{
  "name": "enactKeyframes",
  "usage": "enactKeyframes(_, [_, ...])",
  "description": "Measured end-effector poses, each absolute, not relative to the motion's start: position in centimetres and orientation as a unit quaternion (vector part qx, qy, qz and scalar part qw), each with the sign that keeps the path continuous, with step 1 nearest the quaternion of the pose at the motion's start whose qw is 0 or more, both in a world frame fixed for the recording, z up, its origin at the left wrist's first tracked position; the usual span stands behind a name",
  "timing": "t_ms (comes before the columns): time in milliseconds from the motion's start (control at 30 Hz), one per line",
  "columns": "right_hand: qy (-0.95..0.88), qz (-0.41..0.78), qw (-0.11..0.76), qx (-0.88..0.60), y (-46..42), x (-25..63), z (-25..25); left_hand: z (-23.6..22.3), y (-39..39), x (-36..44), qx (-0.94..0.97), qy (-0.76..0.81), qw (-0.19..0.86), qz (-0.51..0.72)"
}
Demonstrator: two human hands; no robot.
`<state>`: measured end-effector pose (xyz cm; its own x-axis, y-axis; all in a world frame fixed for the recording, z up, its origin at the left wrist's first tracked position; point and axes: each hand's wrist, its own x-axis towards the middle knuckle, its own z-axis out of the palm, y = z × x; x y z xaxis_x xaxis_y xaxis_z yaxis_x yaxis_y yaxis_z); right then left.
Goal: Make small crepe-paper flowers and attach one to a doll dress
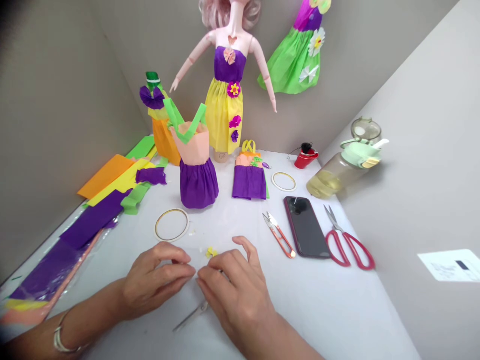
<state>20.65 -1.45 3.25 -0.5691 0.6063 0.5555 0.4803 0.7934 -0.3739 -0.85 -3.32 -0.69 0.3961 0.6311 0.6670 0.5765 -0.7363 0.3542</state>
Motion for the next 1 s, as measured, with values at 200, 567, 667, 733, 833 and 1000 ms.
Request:
enactKeyframes(200, [-0.894, 0.053, 0.33, -0.299, -1.3, 20.4, 3.1, -0.7, -3.3, -0.5, 0.836, 0.36, 0.057, 0.411])
enactKeyframes(567, [-0.761, 0.339, 0.335, -0.44, 0.2, 22.0, 2.3, -0.8, -1.9, -0.3, 0.705, 0.522, 0.297, 0.378])
enactKeyframes(667, [-0.724, 0.399, 0.29, -0.483, 1.0, 22.5, 0.7, -1.3, -1.5, -0.3, 0.742, 0.504, 0.31, 0.314])
enactKeyframes(733, [-0.733, 0.39, 0.278, -0.484, 1.1, 22.5, -0.6, -1.5, -1.5, -0.3, 0.764, 0.492, 0.299, 0.292])
enactKeyframes(833, [-0.783, 0.323, 0.268, -0.459, 1.0, 22.4, -2.1, -1.6, -1.5, -0.2, 0.771, 0.492, 0.288, 0.283])
enactKeyframes(1000, [-0.827, 0.254, 0.24, -0.44, 1.1, 21.9, -3.3, -1.4, -1.4, -0.2, 0.76, 0.49, 0.308, 0.297])
